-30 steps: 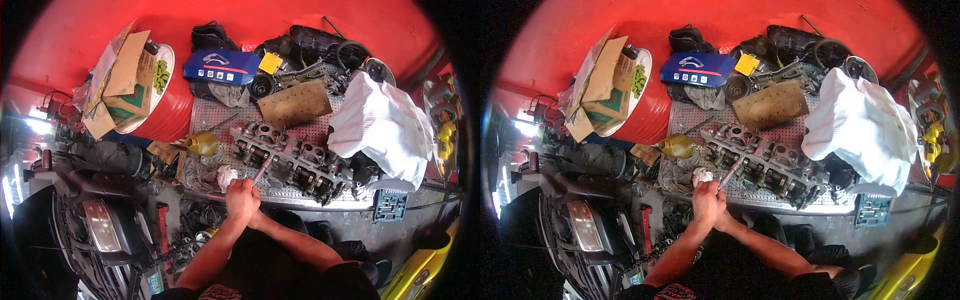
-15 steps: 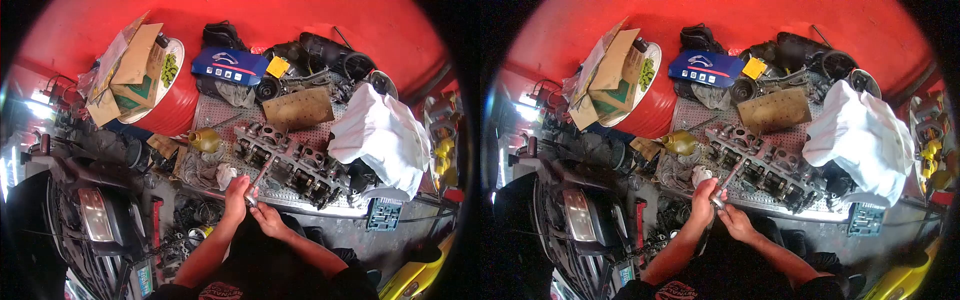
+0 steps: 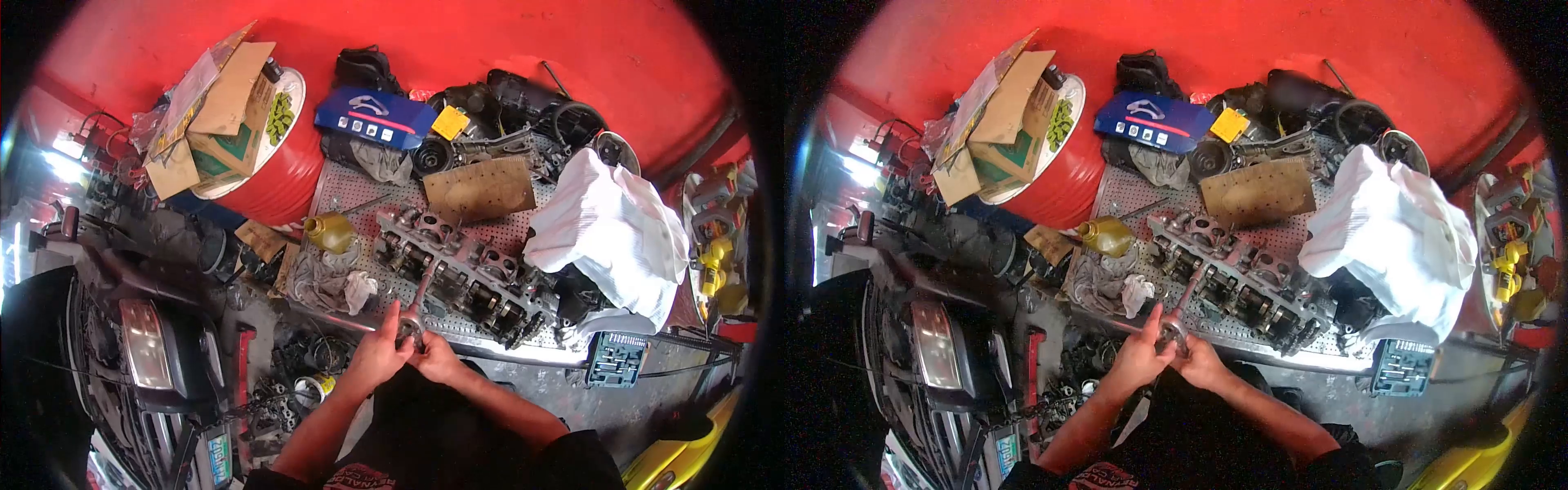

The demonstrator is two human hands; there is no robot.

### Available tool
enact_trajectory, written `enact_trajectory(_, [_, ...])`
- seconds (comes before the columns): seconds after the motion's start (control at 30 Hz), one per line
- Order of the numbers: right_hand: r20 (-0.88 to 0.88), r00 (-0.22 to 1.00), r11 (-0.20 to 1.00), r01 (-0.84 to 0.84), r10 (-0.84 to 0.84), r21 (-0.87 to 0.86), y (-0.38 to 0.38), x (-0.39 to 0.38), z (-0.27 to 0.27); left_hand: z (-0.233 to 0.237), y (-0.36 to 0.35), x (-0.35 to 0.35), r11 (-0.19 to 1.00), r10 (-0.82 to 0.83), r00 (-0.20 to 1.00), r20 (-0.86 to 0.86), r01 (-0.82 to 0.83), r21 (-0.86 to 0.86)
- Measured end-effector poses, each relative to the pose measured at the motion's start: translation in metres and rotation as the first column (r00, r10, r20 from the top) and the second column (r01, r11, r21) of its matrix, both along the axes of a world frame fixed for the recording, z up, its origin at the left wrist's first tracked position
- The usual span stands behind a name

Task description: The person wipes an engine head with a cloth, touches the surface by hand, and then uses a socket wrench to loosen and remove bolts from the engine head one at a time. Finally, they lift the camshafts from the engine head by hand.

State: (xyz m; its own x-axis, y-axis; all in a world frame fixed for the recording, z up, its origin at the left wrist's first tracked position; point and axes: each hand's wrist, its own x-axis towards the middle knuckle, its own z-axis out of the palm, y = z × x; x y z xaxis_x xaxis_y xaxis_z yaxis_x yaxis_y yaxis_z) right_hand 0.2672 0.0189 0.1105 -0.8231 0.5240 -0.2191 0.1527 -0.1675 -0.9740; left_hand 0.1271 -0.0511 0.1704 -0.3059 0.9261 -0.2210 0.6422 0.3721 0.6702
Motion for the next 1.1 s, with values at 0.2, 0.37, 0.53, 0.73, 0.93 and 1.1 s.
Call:
enact_trajectory(0.2, [-0.023, 0.994, 0.990, -0.113, 0.111, -0.081, 0.002, -0.006, -0.027, -0.001, -0.001, -0.006, 0.979, -0.201, 0.949, -0.243, 0.200, -0.025])
enact_trajectory(0.37, [-0.078, 0.992, 0.995, -0.096, 0.098, 0.036, -0.004, -0.023, -0.033, -0.021, -0.014, 0.005, 0.984, -0.028, 0.922, -0.385, 0.094, 0.154])
enact_trajectory(0.53, [-0.064, 0.987, 0.988, -0.147, 0.149, 0.041, -0.011, -0.013, -0.034, -0.029, -0.019, -0.012, 0.986, -0.094, 0.925, -0.369, 0.138, 0.092])
enact_trajectory(0.73, [-0.091, 0.958, 0.951, -0.254, 0.273, 0.179, -0.017, -0.019, -0.087, -0.064, -0.011, 0.018, 0.860, 0.306, 0.862, 0.404, -0.432, 0.272])
enact_trajectory(0.93, [-0.185, 0.970, 0.986, -0.148, 0.159, 0.074, -0.045, -0.065, -0.125, -0.055, 0.018, 0.006, 0.948, 0.292, 0.925, -0.242, -0.247, 0.199])
enact_trajectory(1.1, [0.021, 0.930, 0.922, -0.361, 0.367, -0.144, -0.015, -0.065, -0.089, -0.043, 0.033, -0.003, 0.917, 0.267, 0.952, -0.152, -0.202, 0.344])
